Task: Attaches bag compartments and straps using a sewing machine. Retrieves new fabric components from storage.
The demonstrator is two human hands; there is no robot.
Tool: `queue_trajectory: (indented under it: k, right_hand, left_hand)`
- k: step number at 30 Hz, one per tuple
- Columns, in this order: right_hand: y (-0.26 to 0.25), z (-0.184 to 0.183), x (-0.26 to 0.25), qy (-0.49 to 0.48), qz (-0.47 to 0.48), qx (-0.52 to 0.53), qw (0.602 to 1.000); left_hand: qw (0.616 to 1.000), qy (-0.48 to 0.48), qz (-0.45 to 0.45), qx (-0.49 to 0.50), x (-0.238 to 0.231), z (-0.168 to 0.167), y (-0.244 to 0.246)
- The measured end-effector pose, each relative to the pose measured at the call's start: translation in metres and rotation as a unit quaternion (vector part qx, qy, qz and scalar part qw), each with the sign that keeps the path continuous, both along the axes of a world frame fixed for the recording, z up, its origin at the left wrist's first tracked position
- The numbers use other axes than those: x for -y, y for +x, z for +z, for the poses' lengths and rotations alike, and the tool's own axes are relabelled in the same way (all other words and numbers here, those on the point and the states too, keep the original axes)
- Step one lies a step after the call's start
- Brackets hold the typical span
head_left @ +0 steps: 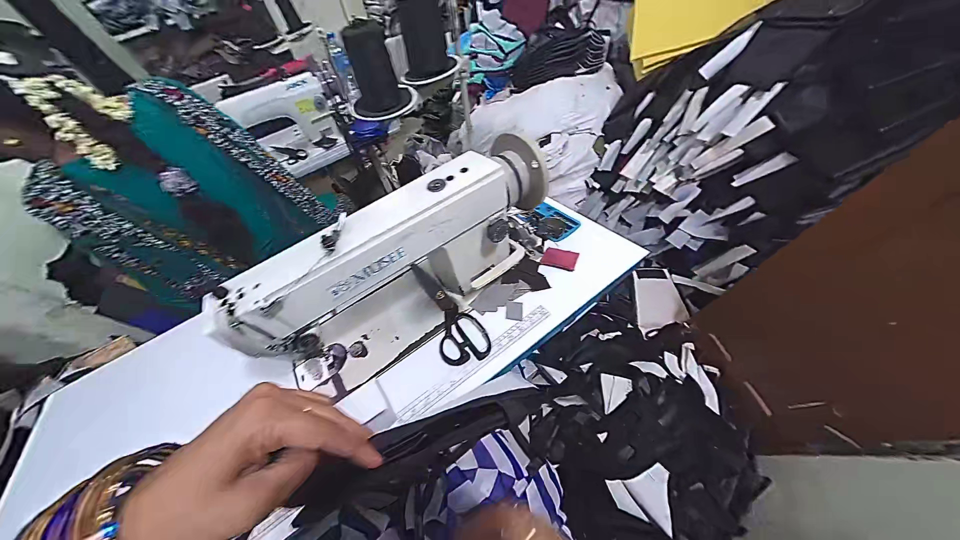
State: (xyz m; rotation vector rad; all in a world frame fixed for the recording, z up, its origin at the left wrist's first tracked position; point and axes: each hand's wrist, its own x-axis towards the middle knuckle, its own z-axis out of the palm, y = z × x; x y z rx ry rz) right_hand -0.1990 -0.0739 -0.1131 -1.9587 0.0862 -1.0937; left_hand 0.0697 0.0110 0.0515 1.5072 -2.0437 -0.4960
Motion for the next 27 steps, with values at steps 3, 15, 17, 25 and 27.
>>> queue_trajectory:
  k: [3, 15, 17, 25, 27]
  right_hand:
    - [0.036, 0.000, 0.049, -0.128, -0.063, -0.091, 0.986]
    - [0.228, 0.002, 0.078, -0.104, 0.056, -0.364, 0.924]
    - [0.242, -0.004, 0.077, -0.147, -0.013, -0.351, 0.925]
    - [0.149, -0.011, 0.194, -0.078, -0.272, -0.411, 0.867]
    - [0.152, -0.021, 0.210, -0.080, -0.255, -0.427, 0.864]
  left_hand:
    - [0.999, -0.018, 0.042, -0.010, -0.078, 0.028, 0.010]
    - [0.745, 0.044, 0.616, 0.251, -0.310, -0.092, 0.123]
    - [0.829, -0.036, 0.507, 0.233, -0.264, -0.140, 0.102]
    - [0.881, 0.034, 0.443, 0.164, -0.147, -0.237, 0.046]
    - [0.875, 0.047, 0.457, 0.154, -0.139, -0.233, 0.048]
